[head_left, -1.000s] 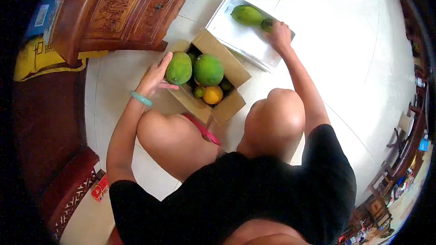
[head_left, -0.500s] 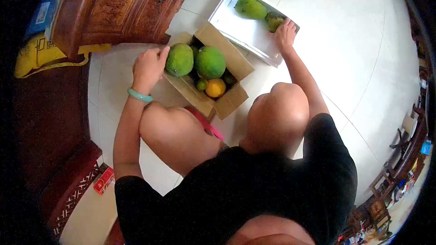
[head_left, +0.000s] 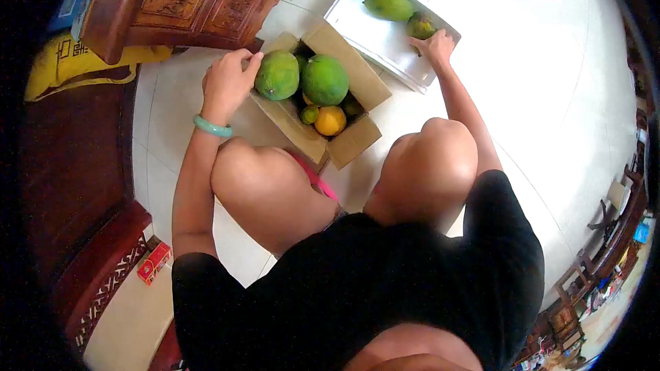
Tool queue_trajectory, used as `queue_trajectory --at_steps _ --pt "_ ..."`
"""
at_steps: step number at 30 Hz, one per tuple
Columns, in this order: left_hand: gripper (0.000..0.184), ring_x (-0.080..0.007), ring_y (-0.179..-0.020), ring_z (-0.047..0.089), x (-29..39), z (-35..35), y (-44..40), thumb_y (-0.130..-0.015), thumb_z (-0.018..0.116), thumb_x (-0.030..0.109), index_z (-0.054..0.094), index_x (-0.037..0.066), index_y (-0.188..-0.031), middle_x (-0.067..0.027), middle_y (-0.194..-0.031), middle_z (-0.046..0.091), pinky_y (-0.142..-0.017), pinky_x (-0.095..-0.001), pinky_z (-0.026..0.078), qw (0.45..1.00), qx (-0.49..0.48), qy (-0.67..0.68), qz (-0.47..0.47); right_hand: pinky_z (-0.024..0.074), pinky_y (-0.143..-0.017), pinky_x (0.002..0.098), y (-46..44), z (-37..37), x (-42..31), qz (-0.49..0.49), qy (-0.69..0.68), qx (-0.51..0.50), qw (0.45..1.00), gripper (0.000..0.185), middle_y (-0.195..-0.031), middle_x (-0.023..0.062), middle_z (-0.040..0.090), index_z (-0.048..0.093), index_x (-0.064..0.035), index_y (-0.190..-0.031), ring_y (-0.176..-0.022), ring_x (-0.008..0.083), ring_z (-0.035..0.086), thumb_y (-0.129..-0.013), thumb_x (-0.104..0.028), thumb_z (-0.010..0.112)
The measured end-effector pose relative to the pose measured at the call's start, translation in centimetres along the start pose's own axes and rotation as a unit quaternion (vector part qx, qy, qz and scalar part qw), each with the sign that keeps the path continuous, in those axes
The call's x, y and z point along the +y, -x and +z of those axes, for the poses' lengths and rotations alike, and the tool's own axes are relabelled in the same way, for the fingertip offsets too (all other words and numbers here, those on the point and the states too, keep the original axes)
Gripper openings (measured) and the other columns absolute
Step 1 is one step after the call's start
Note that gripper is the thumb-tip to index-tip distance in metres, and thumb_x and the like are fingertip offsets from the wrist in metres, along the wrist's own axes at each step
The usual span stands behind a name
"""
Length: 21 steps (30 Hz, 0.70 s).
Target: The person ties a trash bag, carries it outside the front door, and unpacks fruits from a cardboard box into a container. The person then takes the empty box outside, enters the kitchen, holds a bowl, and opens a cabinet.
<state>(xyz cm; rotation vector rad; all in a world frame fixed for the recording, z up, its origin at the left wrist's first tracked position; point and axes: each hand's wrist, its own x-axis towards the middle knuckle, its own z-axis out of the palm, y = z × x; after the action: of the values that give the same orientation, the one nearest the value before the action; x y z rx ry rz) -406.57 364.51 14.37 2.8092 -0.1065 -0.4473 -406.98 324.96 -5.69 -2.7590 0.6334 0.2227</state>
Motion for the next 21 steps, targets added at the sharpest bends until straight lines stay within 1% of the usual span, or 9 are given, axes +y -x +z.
queue_trajectory --at_steps 3,7,9,11,13,15,16,18,21 --pt "0.032 -0.0152 -0.042 0.053 0.3 -0.4 0.1 -0.086 0.051 0.035 0.062 0.005 -0.089 -0.0069 -0.053 0.057 -0.044 -0.0305 0.042 1.000 -0.004 0.007 0.011 0.0486 -0.077 0.0383 -0.3 0.3 0.9 0.088 -0.185 -0.057 0.977 0.091 -0.099 0.0264 0.055 0.038 0.0134 -0.108 -0.086 0.0332 0.058 -0.053 -0.047 0.080" --pt "0.033 -0.0142 -0.043 0.054 0.7 -0.5 0.6 -0.086 0.051 0.034 0.061 0.003 -0.090 -0.0083 -0.054 0.058 -0.043 -0.0291 0.041 0.993 -0.025 0.108 -0.032 0.0517 -0.070 0.0340 -1.1 1.7 2.1 0.120 -0.240 -0.060 0.961 0.088 -0.097 0.0241 0.056 0.039 0.0125 -0.107 -0.084 0.0289 0.060 -0.054 -0.045 0.079" --pt "0.032 -0.0129 -0.042 0.053 0.8 -0.8 0.3 -0.086 0.052 0.033 0.061 0.002 -0.090 -0.0075 -0.053 0.057 -0.041 -0.0279 0.040 0.996 -0.036 0.078 -0.025 0.0526 -0.065 0.0327 -0.3 -0.6 1.0 0.105 -0.244 -0.048 0.963 0.081 -0.098 0.0207 0.056 0.042 0.0099 -0.107 -0.085 0.0260 0.060 -0.056 -0.041 0.079" --pt "0.031 -0.0123 -0.042 0.053 1.6 -1.3 0.6 -0.086 0.052 0.031 0.061 0.002 -0.090 -0.0066 -0.052 0.057 -0.041 -0.0275 0.040 0.997 -0.046 0.062 -0.029 0.0525 -0.063 0.0316 0.7 -2.7 0.3 0.183 -0.483 -0.199 0.833 0.075 -0.099 0.0175 0.056 0.045 0.0070 -0.108 -0.081 0.0231 0.060 -0.058 -0.038 0.078" --pt "0.032 -0.0175 -0.042 0.054 1.9 -1.3 0.8 -0.085 0.050 0.036 0.062 0.006 -0.089 -0.0069 -0.054 0.058 -0.048 -0.0316 0.043 0.994 -0.053 0.079 -0.059 0.0519 -0.066 0.0304 1.3 -3.4 1.2 0.203 -0.520 -0.223 0.799 0.068 -0.098 0.0143 0.056 0.046 0.0036 -0.111 -0.080 0.0215 0.059 -0.064 -0.036 0.075" --pt "0.031 -0.0169 -0.042 0.054 1.5 -1.1 0.4 -0.086 0.050 0.035 0.062 0.006 -0.088 -0.0067 -0.053 0.058 -0.047 -0.0306 0.042 0.995 -0.058 0.057 -0.048 0.0491 -0.077 0.0314 3.4 -5.7 2.3 0.170 -0.676 -0.282 0.659 0.065 -0.105 0.0144 0.053 0.042 0.0026 -0.118 -0.089 0.0218 0.056 -0.071 -0.033 0.070" --pt "0.030 -0.0168 -0.042 0.054 0.7 -0.4 0.2 -0.086 0.050 0.034 0.062 0.006 -0.087 -0.0068 -0.053 0.058 -0.047 -0.0306 0.042 0.993 -0.050 0.104 -0.040 0.0491 -0.077 0.0314 4.7 -6.3 3.0 0.172 -0.675 -0.280 0.660 0.065 -0.105 0.0144 0.053 0.042 0.0026 -0.118 -0.089 0.0218 0.056 -0.071 -0.033 0.070" --pt "0.030 -0.0169 -0.042 0.054 0.7 -0.5 0.2 -0.086 0.050 0.034 0.062 0.007 -0.087 -0.0069 -0.053 0.058 -0.047 -0.0308 0.043 0.991 -0.053 0.116 -0.034 0.0440 -0.087 0.0320 7.2 -7.3 4.7 0.184 -0.782 -0.150 0.576 0.064 -0.115 0.0144 0.047 0.036 0.0011 -0.123 -0.103 0.0226 0.050 -0.076 -0.029 0.066" --pt "0.027 -0.0189 -0.046 0.057 0.0 0.1 -0.4 -0.086 0.051 0.032 0.062 0.007 -0.086 -0.0079 -0.054 0.058 -0.051 -0.0321 0.044 0.989 -0.053 0.132 -0.036 0.0413 -0.092 0.0343 9.0 -6.4 9.2 0.166 -0.804 -0.047 0.569 0.060 -0.120 0.0149 0.044 0.033 0.0008 -0.125 -0.109 0.0241 0.046 -0.079 -0.022 0.064"
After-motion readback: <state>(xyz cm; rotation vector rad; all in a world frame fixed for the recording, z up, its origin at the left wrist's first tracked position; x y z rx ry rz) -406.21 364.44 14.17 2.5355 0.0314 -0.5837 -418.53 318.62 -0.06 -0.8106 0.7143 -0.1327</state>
